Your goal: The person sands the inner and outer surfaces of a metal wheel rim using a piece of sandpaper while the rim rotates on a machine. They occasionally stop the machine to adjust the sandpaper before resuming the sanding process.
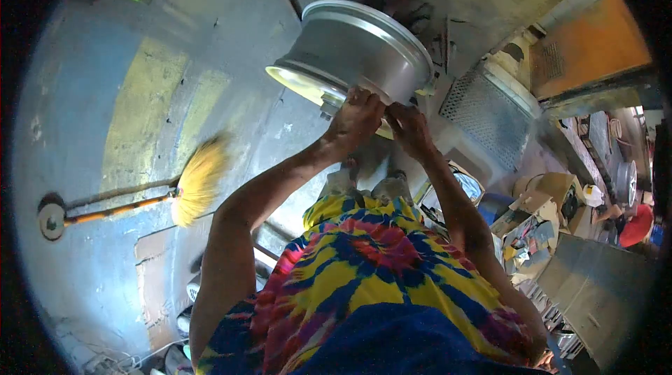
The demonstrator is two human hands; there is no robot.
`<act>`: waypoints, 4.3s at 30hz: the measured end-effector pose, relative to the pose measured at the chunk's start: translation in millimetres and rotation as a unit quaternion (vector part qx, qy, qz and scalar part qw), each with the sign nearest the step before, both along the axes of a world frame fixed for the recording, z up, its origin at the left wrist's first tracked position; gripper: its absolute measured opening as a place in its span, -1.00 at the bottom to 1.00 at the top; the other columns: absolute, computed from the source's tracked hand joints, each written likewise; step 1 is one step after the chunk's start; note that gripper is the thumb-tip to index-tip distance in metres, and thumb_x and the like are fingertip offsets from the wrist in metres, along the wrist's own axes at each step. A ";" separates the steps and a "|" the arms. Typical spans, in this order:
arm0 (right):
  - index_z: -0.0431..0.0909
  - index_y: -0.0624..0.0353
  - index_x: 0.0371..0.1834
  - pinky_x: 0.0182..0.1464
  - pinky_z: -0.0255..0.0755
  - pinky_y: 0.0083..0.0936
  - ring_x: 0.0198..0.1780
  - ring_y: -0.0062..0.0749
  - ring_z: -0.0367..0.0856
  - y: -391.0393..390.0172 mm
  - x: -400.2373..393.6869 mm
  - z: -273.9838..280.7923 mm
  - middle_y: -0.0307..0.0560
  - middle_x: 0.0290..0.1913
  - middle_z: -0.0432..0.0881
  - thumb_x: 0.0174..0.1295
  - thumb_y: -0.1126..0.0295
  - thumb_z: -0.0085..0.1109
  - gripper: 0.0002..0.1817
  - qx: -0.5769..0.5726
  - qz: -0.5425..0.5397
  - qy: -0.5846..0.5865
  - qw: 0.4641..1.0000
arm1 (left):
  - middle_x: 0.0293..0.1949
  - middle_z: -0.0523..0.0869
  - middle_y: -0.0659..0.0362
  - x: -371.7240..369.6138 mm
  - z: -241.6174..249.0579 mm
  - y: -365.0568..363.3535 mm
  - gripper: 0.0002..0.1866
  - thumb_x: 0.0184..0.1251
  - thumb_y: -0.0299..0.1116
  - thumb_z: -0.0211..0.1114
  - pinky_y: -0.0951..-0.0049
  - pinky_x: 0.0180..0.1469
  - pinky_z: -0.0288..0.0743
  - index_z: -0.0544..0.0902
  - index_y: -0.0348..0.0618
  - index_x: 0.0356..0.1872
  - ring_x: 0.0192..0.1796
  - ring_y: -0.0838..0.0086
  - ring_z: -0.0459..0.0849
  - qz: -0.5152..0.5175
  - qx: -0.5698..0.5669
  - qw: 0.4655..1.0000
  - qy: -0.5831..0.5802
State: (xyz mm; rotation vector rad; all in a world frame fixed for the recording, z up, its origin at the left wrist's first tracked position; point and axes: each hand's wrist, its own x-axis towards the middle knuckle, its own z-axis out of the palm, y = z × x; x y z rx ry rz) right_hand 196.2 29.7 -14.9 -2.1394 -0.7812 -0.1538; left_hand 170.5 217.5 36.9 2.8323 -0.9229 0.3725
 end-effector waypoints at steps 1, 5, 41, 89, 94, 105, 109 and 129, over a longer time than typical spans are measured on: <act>0.61 0.19 -0.21 -0.09 0.44 -0.21 -0.18 0.03 0.62 -3.5 -2.1 -0.5 0.06 -0.25 0.65 0.27 0.53 0.13 -0.91 -0.030 0.001 0.004 1.000 | -0.13 0.57 0.05 -3.5 -2.7 -2.2 -0.74 0.15 -0.36 0.24 0.10 0.15 0.35 0.55 -0.18 -0.12 0.04 0.16 0.51 -0.003 0.008 1.000 -0.020; 0.64 0.15 -0.11 0.03 0.45 -0.26 -0.08 -0.05 0.64 -21.1 -31.4 26.3 0.03 -0.16 0.69 0.28 0.53 0.11 -0.82 -0.079 -0.016 -0.015 0.997 | 0.02 0.58 -0.06 -20.8 24.4 -9.5 -0.62 0.24 -0.35 0.23 0.02 0.33 0.28 0.54 -0.24 0.08 0.18 0.03 0.49 -0.023 -0.014 0.998 0.062; 0.63 0.22 0.05 -0.05 0.51 -0.28 -0.15 -0.19 0.67 -197.3 -131.7 -27.4 0.12 -0.11 0.72 0.32 0.36 0.15 -0.70 0.112 -0.077 0.345 0.929 | 0.27 0.34 -0.17 -115.1 -30.6 -196.7 0.04 -0.02 0.04 0.56 0.10 0.33 0.39 0.20 -0.23 0.42 0.31 -0.07 0.41 0.130 -0.174 0.922 0.319; 0.66 0.27 -0.02 -0.03 0.43 -0.60 -0.16 -0.57 0.57 -391.6 -287.9 -57.1 -0.25 -0.18 0.68 0.45 0.08 0.09 -0.57 0.347 -0.627 0.156 0.680 | -0.31 0.73 0.26 -70.5 -47.6 -322.8 -0.67 0.46 -0.12 0.23 0.55 -0.35 0.52 0.69 -0.19 -0.05 -0.34 0.59 0.66 0.003 -0.354 0.708 0.611; 0.56 0.39 0.16 0.14 0.40 -0.43 0.03 -0.38 0.56 -470.5 -322.4 -51.6 -0.02 0.06 0.65 0.41 -0.02 0.09 -0.40 0.357 -0.719 0.171 0.572 | -0.20 0.73 0.17 -65.3 -53.6 -311.8 -0.33 0.49 0.28 -0.13 0.39 -0.28 0.59 0.57 -0.12 0.16 -0.25 0.42 0.72 0.022 -0.422 0.451 0.786; 0.48 0.26 0.23 0.11 0.45 -0.52 0.02 -0.50 0.60 -320.9 -205.1 7.9 -0.15 -0.02 0.66 0.30 0.27 0.30 -0.51 0.301 -0.302 0.372 0.825 | -0.11 0.70 0.19 -72.0 -44.8 -316.2 -0.43 0.52 0.18 -0.04 0.43 -0.09 0.59 0.53 -0.13 0.16 -0.10 0.44 0.70 -0.004 -0.481 0.511 0.713; 0.57 0.20 0.06 0.02 0.50 -0.52 -0.06 -0.50 0.59 -286.3 -180.3 1.9 -0.17 -0.14 0.65 0.23 0.22 0.37 -0.58 0.413 -0.183 0.370 0.812 | -0.07 0.63 0.16 -80.6 -31.1 -309.4 -0.62 0.48 -0.17 0.22 0.41 0.01 0.52 0.49 -0.20 0.14 -0.03 0.43 0.63 -0.010 -0.451 0.746 0.491; 0.54 0.22 0.20 0.01 0.53 -0.48 -0.09 -0.47 0.64 -246.7 -153.1 27.2 -0.17 -0.01 0.70 0.32 0.24 0.28 -0.55 0.460 -0.144 0.497 0.722 | -0.06 0.68 0.02 -83.6 9.2 -250.4 -0.73 0.48 -0.33 0.20 0.40 -0.08 0.62 0.59 -0.30 0.04 -0.11 0.34 0.73 0.134 -0.489 0.782 0.362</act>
